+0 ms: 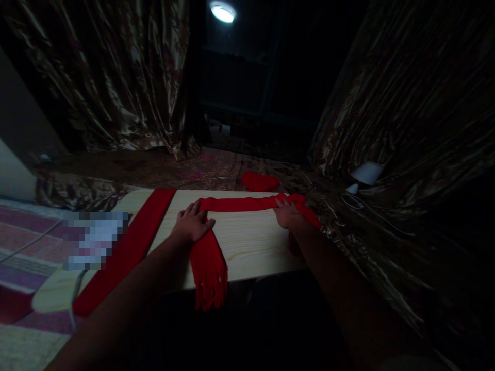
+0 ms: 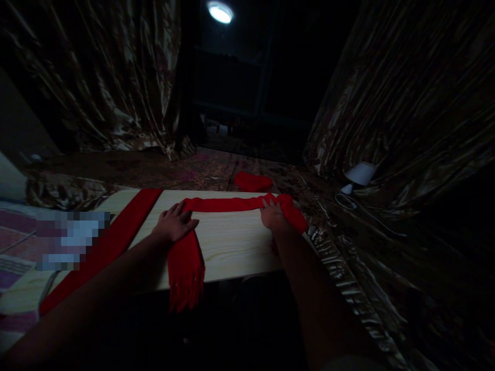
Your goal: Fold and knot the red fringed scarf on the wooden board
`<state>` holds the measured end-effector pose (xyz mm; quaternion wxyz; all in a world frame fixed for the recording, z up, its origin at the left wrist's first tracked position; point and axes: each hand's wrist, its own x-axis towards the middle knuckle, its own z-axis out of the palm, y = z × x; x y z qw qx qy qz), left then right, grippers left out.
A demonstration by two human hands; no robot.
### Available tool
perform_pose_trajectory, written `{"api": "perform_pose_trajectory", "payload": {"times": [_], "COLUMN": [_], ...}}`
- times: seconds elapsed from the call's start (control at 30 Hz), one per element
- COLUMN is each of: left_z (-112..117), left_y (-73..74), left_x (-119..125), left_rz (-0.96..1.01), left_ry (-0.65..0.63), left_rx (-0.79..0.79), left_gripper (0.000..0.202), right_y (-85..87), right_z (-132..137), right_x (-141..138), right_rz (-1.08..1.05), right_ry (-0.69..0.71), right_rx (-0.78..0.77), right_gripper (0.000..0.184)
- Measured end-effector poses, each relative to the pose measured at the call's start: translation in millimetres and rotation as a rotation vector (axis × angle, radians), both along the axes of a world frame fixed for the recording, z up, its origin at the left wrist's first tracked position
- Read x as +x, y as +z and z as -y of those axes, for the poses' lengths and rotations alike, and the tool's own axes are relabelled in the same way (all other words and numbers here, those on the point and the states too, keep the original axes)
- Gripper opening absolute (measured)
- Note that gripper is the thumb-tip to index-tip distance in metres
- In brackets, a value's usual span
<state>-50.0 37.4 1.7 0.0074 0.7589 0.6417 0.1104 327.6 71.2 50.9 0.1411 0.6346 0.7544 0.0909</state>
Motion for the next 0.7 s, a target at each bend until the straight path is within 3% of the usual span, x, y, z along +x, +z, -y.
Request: {"api": "perform_pose_trajectory", "payload": {"times": [0.1, 0.23, 0.37, 0.53, 0.63, 0.7], "left_z": [1.9, 3.2, 1.4, 0.4, 0.5, -0.5], "left_y": [1.5, 2.5, 0.2, -2.1, -0.9, -0.6], "left_x": [0.4, 0.5, -1.9, -6.2, -7.2, -7.5], "left_rz": [0.010, 0.015, 0.050, 0.065, 0.045, 0.033], "left_ry": [0.009, 0.034, 0.045, 0.041, -0.011, -0.032], "left_rx": [0.000, -0.002, -0.014, -0.002, 0.019, 0.043], "left_gripper": [0.067, 0.065, 0.063, 0.057, 0.052, 0.050], "right_y": [0.0, 7.2, 32.9, 71.3, 85.6, 91.7], "right_z": [-5.6, -10.1, -10.2, -6.4, -7.7, -11.7], "right_x": [8.6, 4.0, -15.9, -38.8, -44.1, -45.4], "right_rz": [-0.007, -0.080, -0.252, -0.535, -0.640, -0.709], "right_ry": [-0.059, -0.085, -0.045, -0.142, -0.157, -0.148], "right_rx": [-0.001, 0.033, 0.313, 0.671, 0.733, 0.695], "right_gripper": [0.051, 0.058, 0.050, 0.048, 0.056, 0.064]}}
